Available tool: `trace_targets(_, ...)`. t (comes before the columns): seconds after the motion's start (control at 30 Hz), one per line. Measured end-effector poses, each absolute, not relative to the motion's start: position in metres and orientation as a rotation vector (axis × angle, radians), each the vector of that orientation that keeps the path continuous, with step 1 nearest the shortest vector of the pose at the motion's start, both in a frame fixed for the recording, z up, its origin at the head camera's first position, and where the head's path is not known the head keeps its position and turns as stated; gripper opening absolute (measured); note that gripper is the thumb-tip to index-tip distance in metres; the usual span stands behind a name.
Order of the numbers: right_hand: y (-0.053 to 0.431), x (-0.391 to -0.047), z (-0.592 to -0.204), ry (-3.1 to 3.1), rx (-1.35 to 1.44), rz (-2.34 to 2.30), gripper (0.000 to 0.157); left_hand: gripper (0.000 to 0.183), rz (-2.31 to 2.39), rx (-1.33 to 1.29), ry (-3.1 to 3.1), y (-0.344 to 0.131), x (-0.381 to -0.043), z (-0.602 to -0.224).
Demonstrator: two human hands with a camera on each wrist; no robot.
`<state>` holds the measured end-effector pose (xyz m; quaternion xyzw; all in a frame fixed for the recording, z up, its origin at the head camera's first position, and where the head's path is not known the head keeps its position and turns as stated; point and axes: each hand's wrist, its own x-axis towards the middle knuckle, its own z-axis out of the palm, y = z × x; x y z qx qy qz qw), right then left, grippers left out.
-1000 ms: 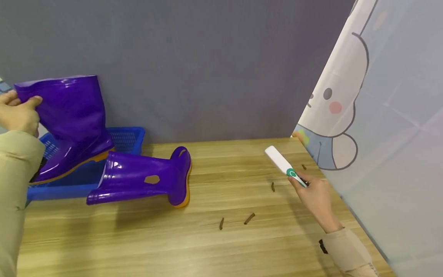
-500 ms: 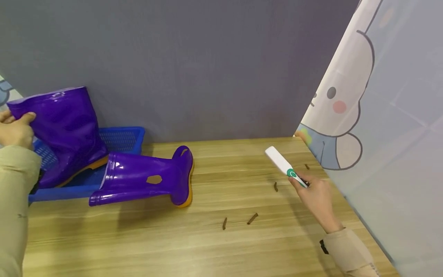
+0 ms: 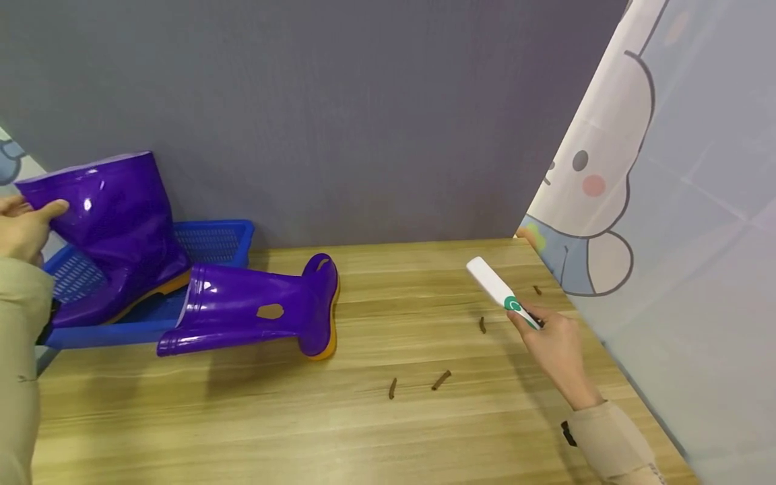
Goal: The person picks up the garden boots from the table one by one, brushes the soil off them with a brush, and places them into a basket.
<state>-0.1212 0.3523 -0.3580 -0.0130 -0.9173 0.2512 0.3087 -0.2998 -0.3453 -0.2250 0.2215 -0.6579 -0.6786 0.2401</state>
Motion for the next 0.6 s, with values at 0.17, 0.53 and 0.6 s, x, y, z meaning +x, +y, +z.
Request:
trace_targets(0.17,0.3522,-0.1216,-0.3574,-2.455,-0.074,0.662,0.03,0.053,-1.872,0.576,-1.837,-0.3446,-0.2956,-0.2225)
trace_targets(0.53,0.3484,-0.1271,-0.3606,-2.475,-0.038,0.687,0.032,0.041,-2.011,0.369,-1.801,-0.3505,-0.292,-0.2202)
trace_targets(0.6,0.3473,-0.1287,-0.3606,-2.49,-0.033,0.687,0.033,0.043,-2.047,0.354,-1.764,-0.3517,-0.291,-0.2192)
